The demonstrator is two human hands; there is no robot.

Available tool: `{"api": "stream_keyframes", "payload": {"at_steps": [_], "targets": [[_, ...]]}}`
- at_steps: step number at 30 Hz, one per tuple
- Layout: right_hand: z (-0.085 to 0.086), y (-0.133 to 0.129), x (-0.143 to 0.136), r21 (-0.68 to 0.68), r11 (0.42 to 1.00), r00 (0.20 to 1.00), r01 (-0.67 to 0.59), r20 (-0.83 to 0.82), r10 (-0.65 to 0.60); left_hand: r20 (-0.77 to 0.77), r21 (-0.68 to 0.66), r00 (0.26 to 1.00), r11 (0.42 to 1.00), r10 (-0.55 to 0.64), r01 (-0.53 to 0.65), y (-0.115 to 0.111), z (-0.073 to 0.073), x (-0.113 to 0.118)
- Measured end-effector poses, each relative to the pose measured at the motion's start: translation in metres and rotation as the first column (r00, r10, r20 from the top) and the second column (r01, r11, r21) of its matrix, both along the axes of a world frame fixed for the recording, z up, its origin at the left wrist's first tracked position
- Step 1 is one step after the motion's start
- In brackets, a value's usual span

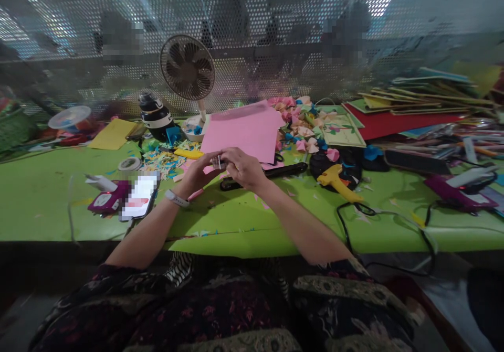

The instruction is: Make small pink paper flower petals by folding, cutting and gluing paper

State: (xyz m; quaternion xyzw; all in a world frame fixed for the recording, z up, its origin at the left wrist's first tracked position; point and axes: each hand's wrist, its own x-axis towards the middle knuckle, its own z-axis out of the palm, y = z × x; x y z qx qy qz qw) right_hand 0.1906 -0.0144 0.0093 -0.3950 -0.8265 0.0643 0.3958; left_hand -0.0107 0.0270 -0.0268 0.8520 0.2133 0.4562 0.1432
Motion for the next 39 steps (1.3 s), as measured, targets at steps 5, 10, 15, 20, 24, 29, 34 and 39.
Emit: {"api": "stream_keyframes", "payload": {"at_steps": [5,10,15,20,24,29,34,39], "targets": [[0.001,-0.001,0.000,0.028,0.999,0.999,-0.037,-0.020,0.037,-0.031,-0.021,0.999,0.999,0.041,-0.042,0.002,0.000,-0.002],[0.000,0.002,0.003,0.033,0.997,0.986,-0.064,-0.153,0.068,0.004,0.030,0.999,0.999,0.043,-0.044,-0.001,0.004,-0.002],[-0.001,0.008,0.004,-0.042,0.998,0.964,-0.054,-0.263,0.042,0.020,0.004,1.000,1.000,0.023,-0.024,-0.002,0.005,-0.001],[-0.005,0.012,0.004,-0.108,0.991,0.958,-0.082,-0.284,0.049,0.063,-0.074,0.996,0.996,0.063,-0.059,0.002,0.001,-0.002],[-0.011,0.016,0.005,-0.066,0.996,0.962,-0.058,-0.271,0.038,0.084,-0.140,0.989,0.984,0.122,-0.110,0.002,0.002,-0.003],[-0.015,0.019,0.006,-0.018,0.998,0.959,-0.062,-0.278,0.055,0.103,-0.163,0.991,0.984,0.091,-0.074,-0.002,0.009,-0.002],[-0.013,0.017,0.003,-0.216,0.973,0.884,-0.078,-0.466,-0.032,0.115,-0.118,0.990,0.991,0.078,-0.065,-0.005,0.018,-0.003],[-0.011,0.017,-0.006,-0.556,0.743,0.582,-0.373,-0.764,-0.279,0.273,-0.192,0.962,0.980,0.002,0.052,-0.006,0.019,-0.003]]}}
